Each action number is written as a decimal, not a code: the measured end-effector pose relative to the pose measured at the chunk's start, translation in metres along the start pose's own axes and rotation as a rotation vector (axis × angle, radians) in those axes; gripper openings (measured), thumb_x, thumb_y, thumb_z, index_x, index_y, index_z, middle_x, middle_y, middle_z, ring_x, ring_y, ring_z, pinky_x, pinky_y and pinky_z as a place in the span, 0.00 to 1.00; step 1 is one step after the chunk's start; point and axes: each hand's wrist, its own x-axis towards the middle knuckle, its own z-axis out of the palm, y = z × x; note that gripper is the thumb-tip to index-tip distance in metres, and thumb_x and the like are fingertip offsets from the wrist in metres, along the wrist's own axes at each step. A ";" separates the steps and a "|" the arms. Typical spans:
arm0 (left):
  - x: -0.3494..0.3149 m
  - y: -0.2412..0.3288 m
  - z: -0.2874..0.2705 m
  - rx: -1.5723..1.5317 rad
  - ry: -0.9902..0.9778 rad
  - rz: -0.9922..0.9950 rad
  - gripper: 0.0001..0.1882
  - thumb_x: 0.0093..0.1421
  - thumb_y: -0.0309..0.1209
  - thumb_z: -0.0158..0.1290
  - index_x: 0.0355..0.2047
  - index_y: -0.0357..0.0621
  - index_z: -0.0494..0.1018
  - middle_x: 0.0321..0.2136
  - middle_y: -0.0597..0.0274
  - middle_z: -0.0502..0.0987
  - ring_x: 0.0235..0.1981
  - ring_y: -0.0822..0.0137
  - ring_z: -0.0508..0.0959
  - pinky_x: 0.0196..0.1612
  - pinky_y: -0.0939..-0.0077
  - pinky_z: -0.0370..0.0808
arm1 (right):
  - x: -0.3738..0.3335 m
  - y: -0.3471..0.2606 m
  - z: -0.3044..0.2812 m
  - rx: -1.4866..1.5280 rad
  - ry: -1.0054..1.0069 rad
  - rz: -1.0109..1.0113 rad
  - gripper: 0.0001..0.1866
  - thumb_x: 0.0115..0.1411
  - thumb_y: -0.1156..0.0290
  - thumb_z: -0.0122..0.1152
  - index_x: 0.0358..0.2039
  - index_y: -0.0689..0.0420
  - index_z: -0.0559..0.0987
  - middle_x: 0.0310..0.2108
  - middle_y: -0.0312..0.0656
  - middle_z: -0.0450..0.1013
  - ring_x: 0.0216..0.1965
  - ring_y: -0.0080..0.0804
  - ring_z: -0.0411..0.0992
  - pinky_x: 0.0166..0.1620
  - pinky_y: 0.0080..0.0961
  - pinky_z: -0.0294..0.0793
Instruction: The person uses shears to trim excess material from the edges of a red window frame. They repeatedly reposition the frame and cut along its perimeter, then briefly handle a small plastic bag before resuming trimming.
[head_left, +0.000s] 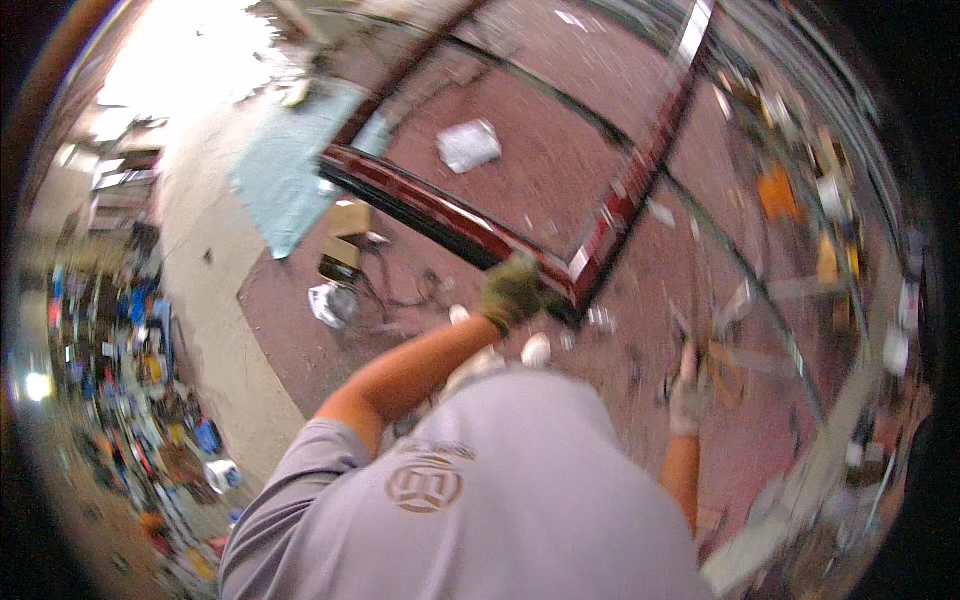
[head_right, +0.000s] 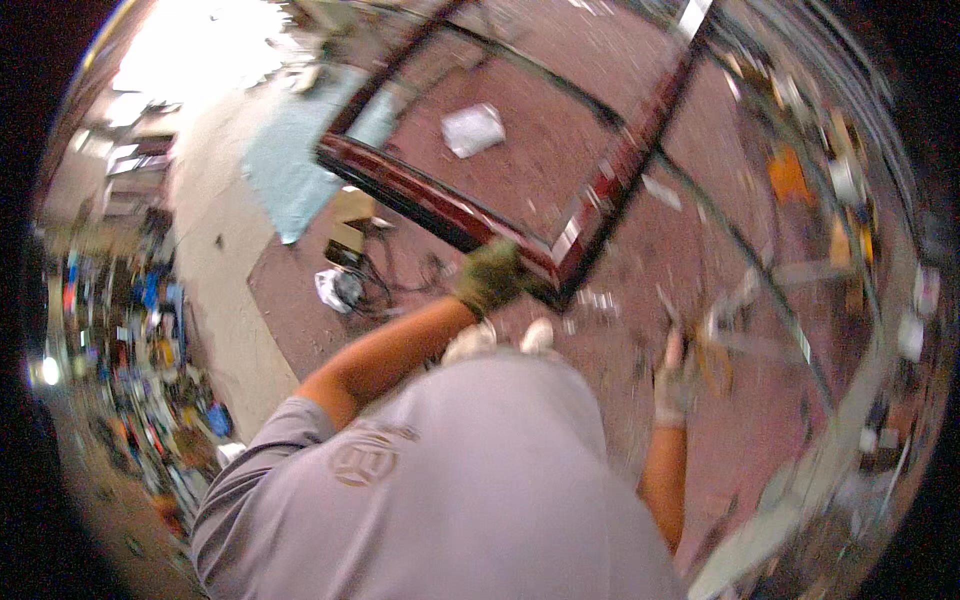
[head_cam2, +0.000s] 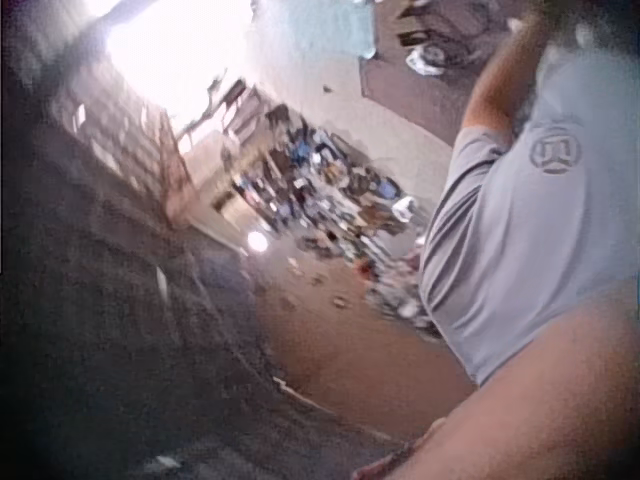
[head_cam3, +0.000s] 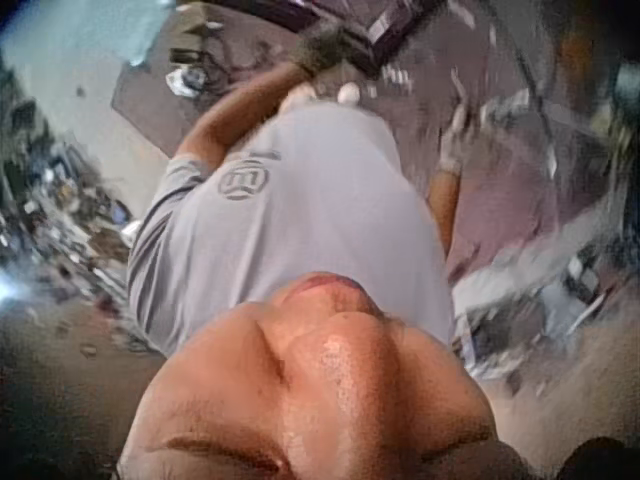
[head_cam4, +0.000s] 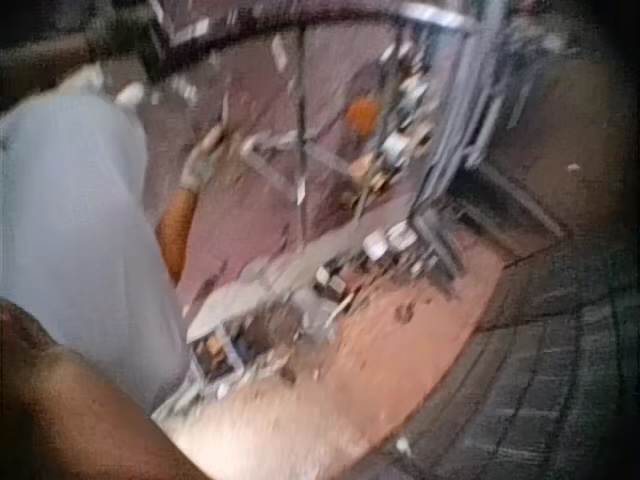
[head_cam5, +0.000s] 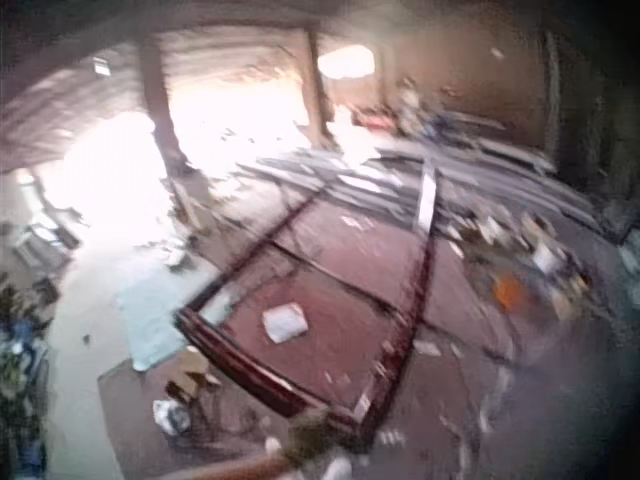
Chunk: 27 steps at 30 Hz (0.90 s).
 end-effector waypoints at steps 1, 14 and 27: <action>0.001 0.004 -0.002 -0.088 -0.002 -0.122 0.33 0.44 0.55 0.67 0.41 0.44 0.72 0.38 0.52 0.77 0.33 0.51 0.82 0.34 0.63 0.79 | 0.001 -0.003 0.001 0.023 -0.082 -0.075 0.40 0.68 0.39 0.41 0.67 0.60 0.64 0.68 0.54 0.59 0.68 0.51 0.57 0.68 0.40 0.56; 0.018 0.007 -0.019 -0.083 -0.412 -0.048 0.46 0.50 0.48 0.62 0.68 0.51 0.59 0.71 0.39 0.48 0.50 0.49 0.80 0.49 0.61 0.78 | 0.059 0.015 0.022 0.321 0.130 0.059 0.33 0.65 0.41 0.53 0.52 0.62 0.76 0.39 0.45 0.75 0.38 0.34 0.72 0.41 0.33 0.73; 0.019 0.006 -0.029 -0.060 -0.378 -0.025 0.51 0.47 0.60 0.63 0.66 0.48 0.61 0.69 0.43 0.54 0.49 0.50 0.81 0.47 0.59 0.80 | 0.061 0.011 0.021 0.258 0.099 0.085 0.31 0.68 0.44 0.51 0.52 0.63 0.76 0.40 0.49 0.77 0.39 0.42 0.74 0.44 0.35 0.73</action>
